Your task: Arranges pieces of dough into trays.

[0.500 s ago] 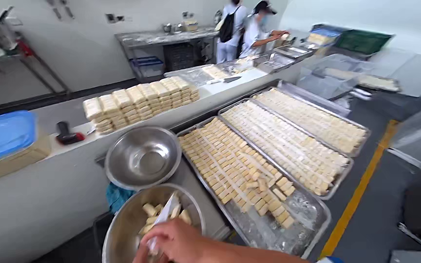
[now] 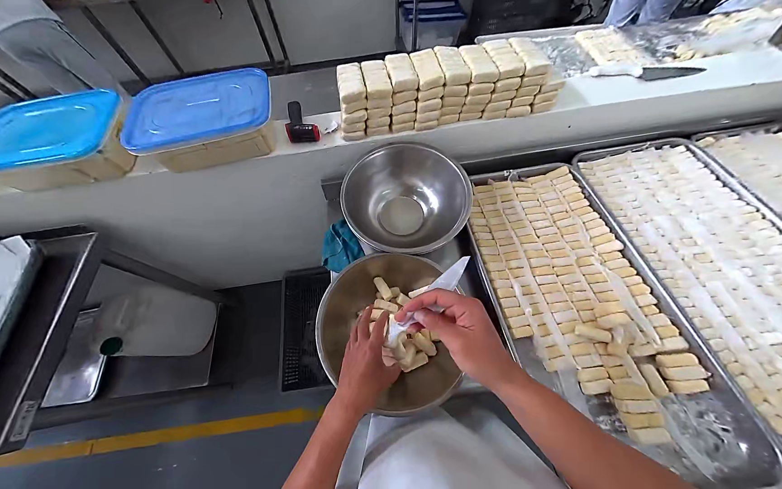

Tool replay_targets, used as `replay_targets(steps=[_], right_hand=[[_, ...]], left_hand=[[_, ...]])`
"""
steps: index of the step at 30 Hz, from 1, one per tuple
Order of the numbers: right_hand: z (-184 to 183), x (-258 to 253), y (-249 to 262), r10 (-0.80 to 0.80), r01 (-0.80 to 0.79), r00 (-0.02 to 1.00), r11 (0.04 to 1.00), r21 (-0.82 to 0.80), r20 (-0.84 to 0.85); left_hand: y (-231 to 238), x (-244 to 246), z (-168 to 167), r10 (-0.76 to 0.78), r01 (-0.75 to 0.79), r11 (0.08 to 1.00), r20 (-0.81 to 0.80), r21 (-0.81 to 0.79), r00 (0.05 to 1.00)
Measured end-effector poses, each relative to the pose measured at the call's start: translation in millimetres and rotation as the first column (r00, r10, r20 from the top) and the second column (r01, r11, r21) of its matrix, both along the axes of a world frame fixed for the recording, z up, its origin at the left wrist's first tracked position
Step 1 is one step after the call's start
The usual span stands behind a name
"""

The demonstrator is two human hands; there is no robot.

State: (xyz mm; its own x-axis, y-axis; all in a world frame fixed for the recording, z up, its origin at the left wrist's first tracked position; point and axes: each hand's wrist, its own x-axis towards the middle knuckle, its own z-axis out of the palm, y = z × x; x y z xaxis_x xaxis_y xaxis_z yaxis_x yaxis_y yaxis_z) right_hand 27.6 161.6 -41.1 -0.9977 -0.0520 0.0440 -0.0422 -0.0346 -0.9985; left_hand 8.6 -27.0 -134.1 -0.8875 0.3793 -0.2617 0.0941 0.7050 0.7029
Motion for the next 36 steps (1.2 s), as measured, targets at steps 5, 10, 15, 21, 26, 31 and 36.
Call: replay_targets(steps=[5, 10, 15, 21, 26, 31, 36], right_hand=[[11.1, 3.5, -5.1, 0.04, -0.039, 0.998, 0.999, -0.018, 0.049], [22.1, 5.4, 2.5, -0.056, 0.058, 0.993, 0.998, 0.016, -0.102], [58.2, 12.5, 24.2, -0.177, 0.152, 0.915, 0.983, -0.099, -0.363], [63.1, 10.6, 22.4, -0.294, 0.276, 0.828, 0.955, -0.109, -0.477], [-18.4, 21.6, -49.6, 0.375, -0.267, 0.924, 0.771, 0.579, -0.073], [-28.3, 47.4, -24.0, 0.432, -0.34, 0.902, 0.698, 0.63, 0.008], [-81.7, -0.9, -6.4, 0.082, -0.352, 0.928, 0.506, 0.788, 0.362]], left_hand=[[6.8, 1.4, 3.4, 0.043, -0.04, 0.944, -0.002, 0.328, 0.999], [24.5, -7.6, -4.4, 0.033, 0.009, 0.979, -0.201, 0.206, 0.979], [23.2, -13.8, -16.1, -0.023, 0.02, 1.0, -0.113, -0.024, 0.993], [-6.5, -3.7, 8.1, 0.112, -0.274, 0.605, 0.261, 0.747, 0.959], [-18.9, 11.8, 51.2, 0.136, -0.517, 0.368, 0.505, 0.773, 0.852], [-120.5, -1.6, -25.6, 0.722, -0.722, 0.369, 0.31, 0.585, 0.619], [-229.1, -8.3, -154.7, 0.777, -0.817, 0.574, 0.355, -0.058, 0.521]])
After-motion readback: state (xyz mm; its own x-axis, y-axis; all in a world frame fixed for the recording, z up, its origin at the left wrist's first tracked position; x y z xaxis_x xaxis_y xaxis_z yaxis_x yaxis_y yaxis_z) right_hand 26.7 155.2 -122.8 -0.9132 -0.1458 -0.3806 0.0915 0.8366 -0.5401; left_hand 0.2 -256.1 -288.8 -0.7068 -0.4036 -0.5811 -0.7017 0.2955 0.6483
